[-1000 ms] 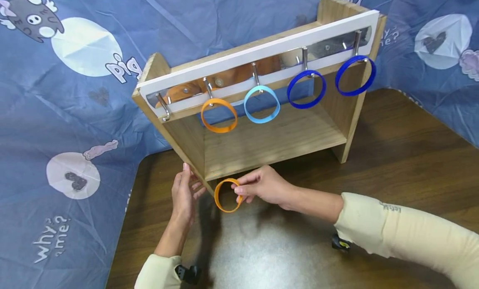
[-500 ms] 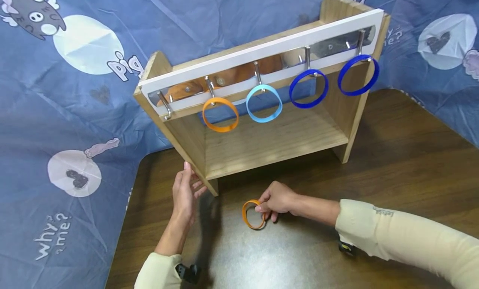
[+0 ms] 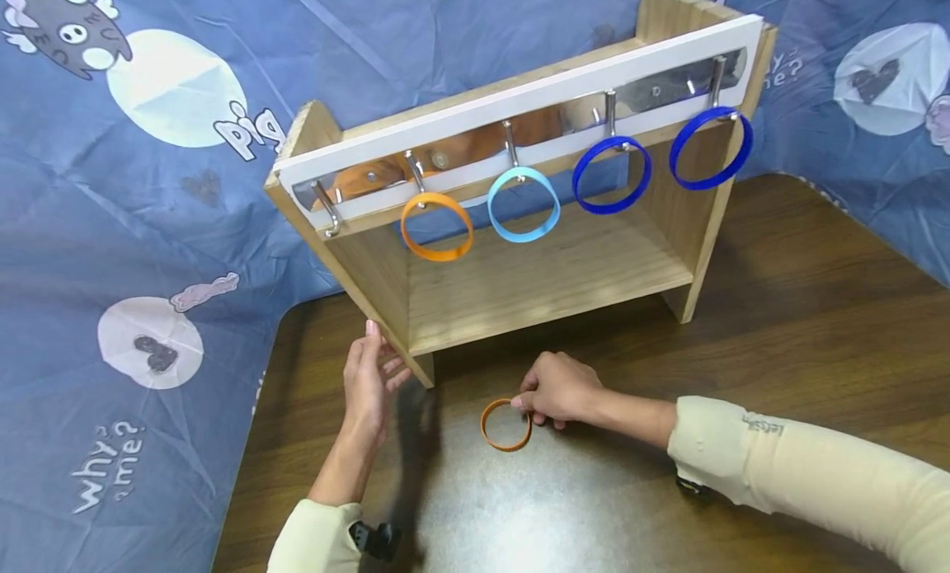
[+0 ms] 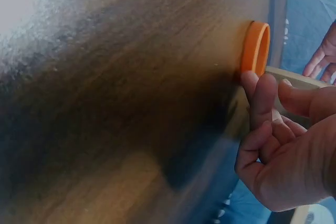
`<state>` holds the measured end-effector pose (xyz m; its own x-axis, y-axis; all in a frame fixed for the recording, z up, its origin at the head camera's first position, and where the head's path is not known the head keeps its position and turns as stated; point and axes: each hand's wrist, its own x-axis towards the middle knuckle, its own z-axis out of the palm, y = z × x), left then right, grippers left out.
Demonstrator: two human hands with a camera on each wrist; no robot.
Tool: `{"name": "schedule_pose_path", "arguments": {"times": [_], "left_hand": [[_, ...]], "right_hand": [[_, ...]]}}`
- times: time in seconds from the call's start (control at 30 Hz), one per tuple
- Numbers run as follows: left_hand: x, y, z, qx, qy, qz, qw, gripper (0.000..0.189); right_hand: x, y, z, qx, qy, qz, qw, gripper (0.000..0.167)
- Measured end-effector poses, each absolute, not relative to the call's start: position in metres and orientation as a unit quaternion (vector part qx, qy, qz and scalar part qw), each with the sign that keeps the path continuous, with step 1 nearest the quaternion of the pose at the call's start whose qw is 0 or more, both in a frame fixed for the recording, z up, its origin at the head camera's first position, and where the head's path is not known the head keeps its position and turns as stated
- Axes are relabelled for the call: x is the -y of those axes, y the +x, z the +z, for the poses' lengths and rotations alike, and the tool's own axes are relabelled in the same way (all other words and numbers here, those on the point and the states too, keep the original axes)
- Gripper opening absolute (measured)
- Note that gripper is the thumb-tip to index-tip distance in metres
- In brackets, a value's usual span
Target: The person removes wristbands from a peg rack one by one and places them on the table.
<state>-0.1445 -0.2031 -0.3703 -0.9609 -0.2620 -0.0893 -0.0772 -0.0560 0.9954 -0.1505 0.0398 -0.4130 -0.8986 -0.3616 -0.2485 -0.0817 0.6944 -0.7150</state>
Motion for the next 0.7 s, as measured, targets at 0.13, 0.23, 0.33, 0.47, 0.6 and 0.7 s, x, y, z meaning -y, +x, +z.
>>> {"name": "schedule_pose_path", "arguments": {"times": [0.13, 0.23, 0.33, 0.47, 0.6, 0.7], "left_hand": [[0.203, -0.145, -0.37, 0.682, 0.122, -0.719, 0.063, 0.043], [0.203, -0.145, -0.371, 0.682, 0.123, -0.718, 0.06, 0.043], [0.203, -0.146, -0.371, 0.683, 0.123, -0.718, 0.061, 0.044], [0.202, -0.146, -0.371, 0.683, 0.125, -0.717, 0.063, 0.044], [0.202, -0.146, -0.37, 0.684, 0.125, -0.715, 0.065, 0.045], [0.203, -0.145, -0.37, 0.686, 0.123, -0.714, 0.065, 0.046]], "right_hand": [[-0.039, -0.15, -0.403, -0.892, -0.134, -0.396, 0.17, 0.011], [-0.038, -0.151, -0.389, -0.878, -0.133, -0.431, 0.162, 0.018], [-0.036, -0.153, -0.371, -0.849, -0.123, -0.49, 0.157, 0.025], [-0.034, -0.158, -0.349, -0.792, -0.113, -0.584, 0.136, 0.027], [-0.033, -0.163, -0.335, -0.735, -0.118, -0.658, 0.111, 0.031], [-0.032, -0.165, -0.327, -0.699, -0.122, -0.697, 0.1, 0.032]]}}
